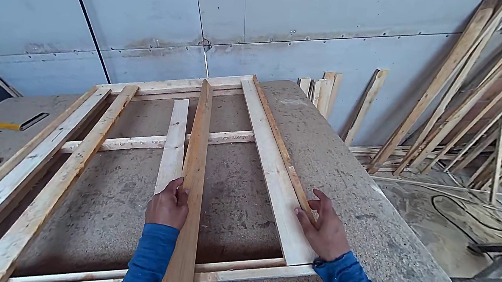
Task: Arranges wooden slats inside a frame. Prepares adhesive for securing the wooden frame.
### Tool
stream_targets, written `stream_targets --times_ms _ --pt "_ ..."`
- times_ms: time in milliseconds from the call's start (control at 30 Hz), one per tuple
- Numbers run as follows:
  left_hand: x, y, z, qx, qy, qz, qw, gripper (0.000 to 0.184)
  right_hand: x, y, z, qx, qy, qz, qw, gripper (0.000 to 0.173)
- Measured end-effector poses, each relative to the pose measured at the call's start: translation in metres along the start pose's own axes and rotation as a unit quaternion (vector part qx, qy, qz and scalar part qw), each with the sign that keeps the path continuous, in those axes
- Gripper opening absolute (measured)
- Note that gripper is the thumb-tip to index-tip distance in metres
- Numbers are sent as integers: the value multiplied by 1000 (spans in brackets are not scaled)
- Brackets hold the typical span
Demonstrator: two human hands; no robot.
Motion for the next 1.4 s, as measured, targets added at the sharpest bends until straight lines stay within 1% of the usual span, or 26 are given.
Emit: stream_targets --times_ms 67,167,233,333,367,400,433,500,533,567,600,633,700,800,967,1067,1200,1267,1367,1400 --pt "31 8 -2 -13 -9 -100 995 40 6 -11 -7 -9 -9 -7 1000 80" --pt "64 -6 -8 -40 -11 -189 981 44 8 -17 -10 -11 -8 -21 1000 81" --pt "84 -21 -7 -59 -26 -204 977 53 7 -18 -12 -10 -3 -33 999 81" --pt "103 -38 -4 -143 -61 -178 972 65 5 -18 -10 -13 5 -31 999 81" --pt "99 -47 -5 -168 -57 -152 972 71 3 -17 -9 -11 12 -20 1000 80" --pt "90 -58 -6 -176 -41 -127 975 80 1 -17 -8 -6 21 -6 1000 81" --pt "77 -69 -6 -152 -19 -101 983 88 -1 -16 -9 -2 32 9 999 81" --pt "47 -88 -9 -70 49 -50 995 106 -2 -15 -11 11 51 31 998 80" --pt "34 -98 -13 -69 95 -21 993 116 -2 -16 -12 12 52 36 998 81" --pt "24 -106 -17 -86 136 17 987 122 0 -17 -11 9 50 36 998 81" --pt "16 -111 -20 -101 164 64 979 121 1 -17 -10 4 47 35 998 81" --pt "9 -114 -21 -107 176 103 973 117 2 -18 -10 -2 44 32 999 82" --pt "2 -115 -25 -113 166 128 971 112 3 -19 -11 -7 47 32 998 82" --pt "-1 -116 -29 -107 145 136 974 112 4 -20 -14 -4 46 31 998 82" --pt "-1 -105 -32 -83 158 147 973 110 6 -21 -15 -4 39 20 999 83" --pt "2 -99 -36 -88 161 125 975 109 6 -22 -14 -12 23 11 1000 83" --pt "-1 -107 -36 -99 162 111 976 109 6 -23 -15 -26 16 9 999 85" --pt "0 -105 -30 -100 141 71 982 113 7 -23 -13 -33 16 13 999 85" --pt "21 -95 -22 -123 68 -79 987 129 5 -22 -15 -25 27 9 999 85" --pt "28 -94 -17 -139 53 -113 982 129 5 -21 -14 -23 26 8 999 85"
Point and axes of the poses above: each hand's wrist, its own z-axis away from the middle knuckle, its own y-axis out of the back of the hand, x = y × z, the point moved 3 cm from there along -z, towards the middle knuckle, and after that the axes turned 8 degrees about x, right-handed, at the moved point
